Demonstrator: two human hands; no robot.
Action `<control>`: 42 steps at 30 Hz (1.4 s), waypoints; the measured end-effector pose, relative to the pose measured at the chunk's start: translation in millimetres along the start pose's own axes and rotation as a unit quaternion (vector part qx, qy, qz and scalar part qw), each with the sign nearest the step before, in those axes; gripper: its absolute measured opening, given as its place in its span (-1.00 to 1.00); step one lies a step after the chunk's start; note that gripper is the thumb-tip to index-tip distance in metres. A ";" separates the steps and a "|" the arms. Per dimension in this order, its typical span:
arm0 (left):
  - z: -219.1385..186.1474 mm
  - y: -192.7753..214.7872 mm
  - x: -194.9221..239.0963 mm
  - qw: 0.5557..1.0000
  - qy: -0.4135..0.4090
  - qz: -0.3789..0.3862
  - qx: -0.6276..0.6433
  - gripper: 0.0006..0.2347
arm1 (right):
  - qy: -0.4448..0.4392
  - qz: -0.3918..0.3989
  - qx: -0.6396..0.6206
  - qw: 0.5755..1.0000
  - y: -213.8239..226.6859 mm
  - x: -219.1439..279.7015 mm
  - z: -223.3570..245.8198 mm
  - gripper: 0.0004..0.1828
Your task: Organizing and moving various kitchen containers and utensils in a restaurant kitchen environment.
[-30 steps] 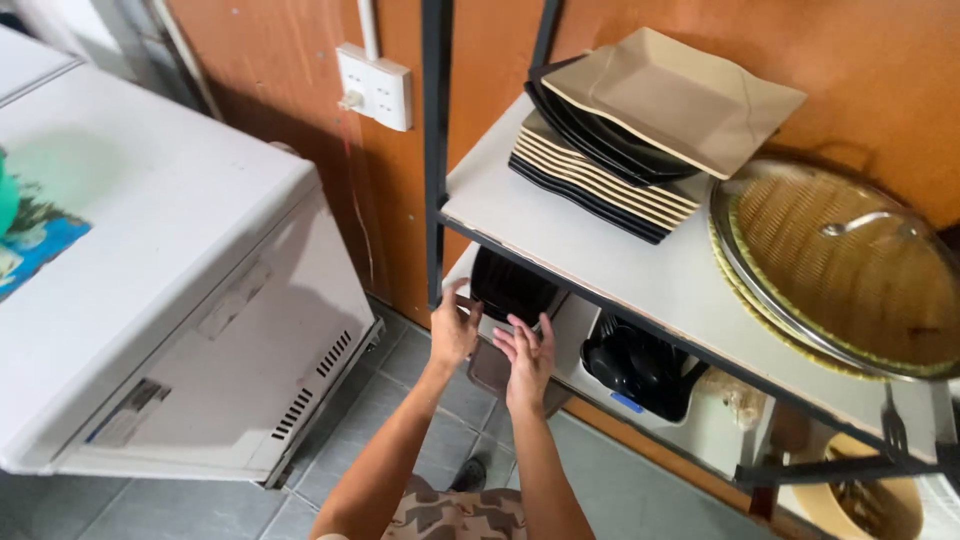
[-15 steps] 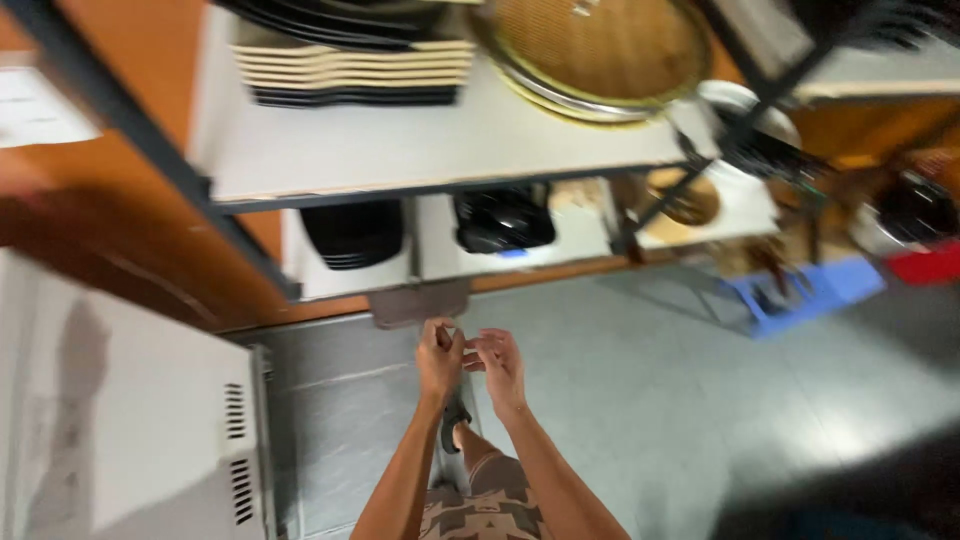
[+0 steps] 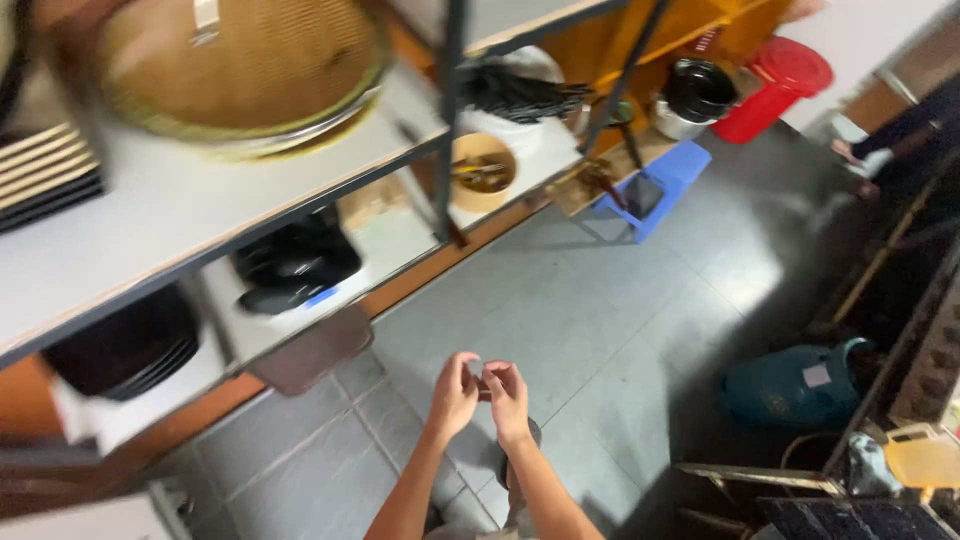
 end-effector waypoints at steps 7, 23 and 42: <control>-33.7 -194.5 -85.4 0.988 -0.056 0.142 0.025 -0.72 | 0.081 -0.109 0.031 0.990 151.6 -88.1 62.2 -0.86; -111.4 -474.8 -299.7 0.955 -0.061 0.290 -0.025 -0.81 | 0.132 -0.152 0.148 0.968 348.7 -296.8 212.2 -0.81; -40.9 -666.6 -666.9 0.981 -0.061 0.172 0.068 -0.88 | 0.053 -0.195 0.044 0.978 487.0 -640.1 293.4 -0.80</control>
Point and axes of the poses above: each hand's wrist, its own x-axis away from the middle knuckle, its own y-axis out of the back of the hand, z = x × y, the point moved 8 cm from there along -x, towards the middle knuckle, and after that the axes turned 1 degree about z, right-handed, at the moved point
